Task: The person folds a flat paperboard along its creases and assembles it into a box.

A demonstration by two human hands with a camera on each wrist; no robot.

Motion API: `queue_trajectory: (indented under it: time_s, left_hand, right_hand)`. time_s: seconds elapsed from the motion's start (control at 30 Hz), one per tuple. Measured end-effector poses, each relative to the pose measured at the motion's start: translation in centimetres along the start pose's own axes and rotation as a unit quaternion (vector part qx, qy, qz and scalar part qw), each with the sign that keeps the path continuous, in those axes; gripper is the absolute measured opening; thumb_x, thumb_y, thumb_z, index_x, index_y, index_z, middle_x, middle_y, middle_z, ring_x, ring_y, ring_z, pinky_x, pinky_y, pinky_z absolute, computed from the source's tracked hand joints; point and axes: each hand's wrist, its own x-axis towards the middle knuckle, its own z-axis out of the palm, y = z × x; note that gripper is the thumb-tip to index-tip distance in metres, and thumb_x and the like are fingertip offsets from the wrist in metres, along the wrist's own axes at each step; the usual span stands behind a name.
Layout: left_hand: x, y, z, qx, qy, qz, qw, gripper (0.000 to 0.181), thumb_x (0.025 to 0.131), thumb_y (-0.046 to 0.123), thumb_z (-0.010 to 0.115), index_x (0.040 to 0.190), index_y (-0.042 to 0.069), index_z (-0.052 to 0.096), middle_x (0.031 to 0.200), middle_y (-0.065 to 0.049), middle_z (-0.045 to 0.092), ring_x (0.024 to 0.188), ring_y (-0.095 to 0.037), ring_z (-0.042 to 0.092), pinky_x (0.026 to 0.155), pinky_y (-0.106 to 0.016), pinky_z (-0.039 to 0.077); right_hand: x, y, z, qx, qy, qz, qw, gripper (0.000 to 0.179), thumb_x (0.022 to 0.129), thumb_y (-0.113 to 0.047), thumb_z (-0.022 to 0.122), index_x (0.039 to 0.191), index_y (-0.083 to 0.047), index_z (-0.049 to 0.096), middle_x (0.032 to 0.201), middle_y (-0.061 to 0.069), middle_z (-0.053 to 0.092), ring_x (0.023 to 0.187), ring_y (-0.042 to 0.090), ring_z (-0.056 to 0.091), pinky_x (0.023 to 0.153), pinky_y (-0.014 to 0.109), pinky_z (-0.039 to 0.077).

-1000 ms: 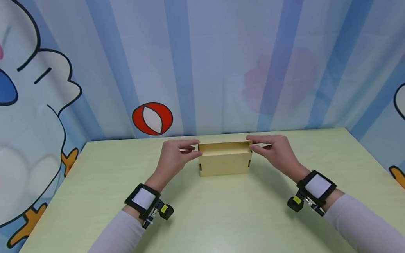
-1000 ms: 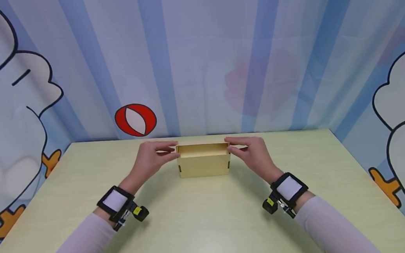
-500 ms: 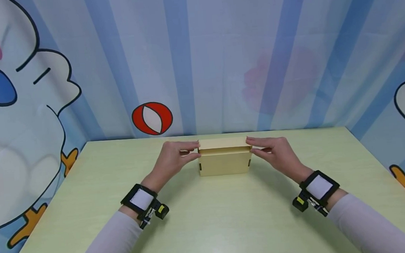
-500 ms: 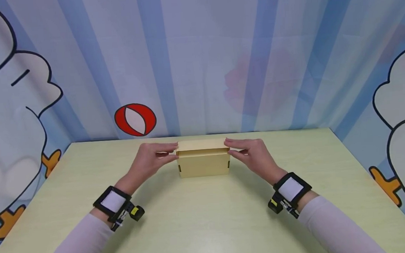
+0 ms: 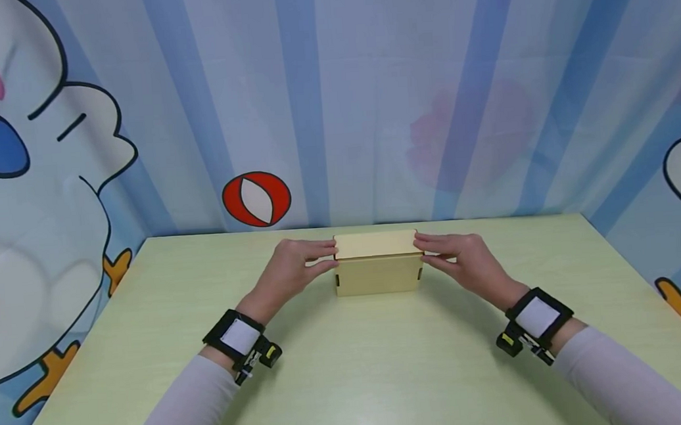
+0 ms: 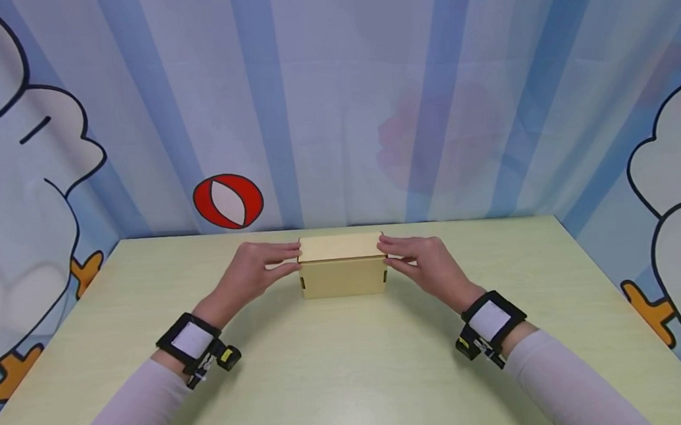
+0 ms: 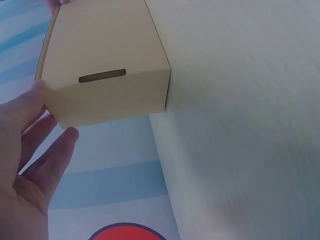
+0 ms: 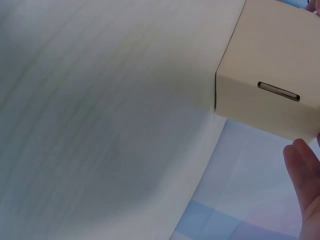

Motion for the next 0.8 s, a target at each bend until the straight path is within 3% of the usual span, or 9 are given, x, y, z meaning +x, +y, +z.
queue_trajectory:
  time_s: [0.43,0.8]
  left_hand:
    - [0.11,0.3,-0.35,0.068,-0.013,0.026,0.9973,0.029,0.087,0.022,0.075,0.114,0.012,0.075,0.117,-0.008,0.073,0.11,-0.021,0.071,0.096,-0.038,0.055]
    - [-0.07,0.82,-0.73,0.109,-0.015,0.046,0.9928,0.026,0.089,0.022,0.074,0.112,0.011,0.076,0.118,-0.008,0.073,0.109,-0.021,0.071,0.097,-0.038,0.055]
  right_hand:
    - [0.02,0.03,0.35,-0.089,0.016,-0.085,0.9922,0.038,0.084,-0.008,0.076,0.121,-0.006,0.071,0.126,0.012,0.068,0.108,0.027,0.071,0.088,0.044,0.057]
    - [0.08,-0.33,0.53,-0.113,0.043,-0.121,0.9852,0.04,0.08,-0.005,0.078,0.12,-0.005,0.071,0.123,0.013,0.07,0.102,0.027,0.073,0.084,0.043,0.059]
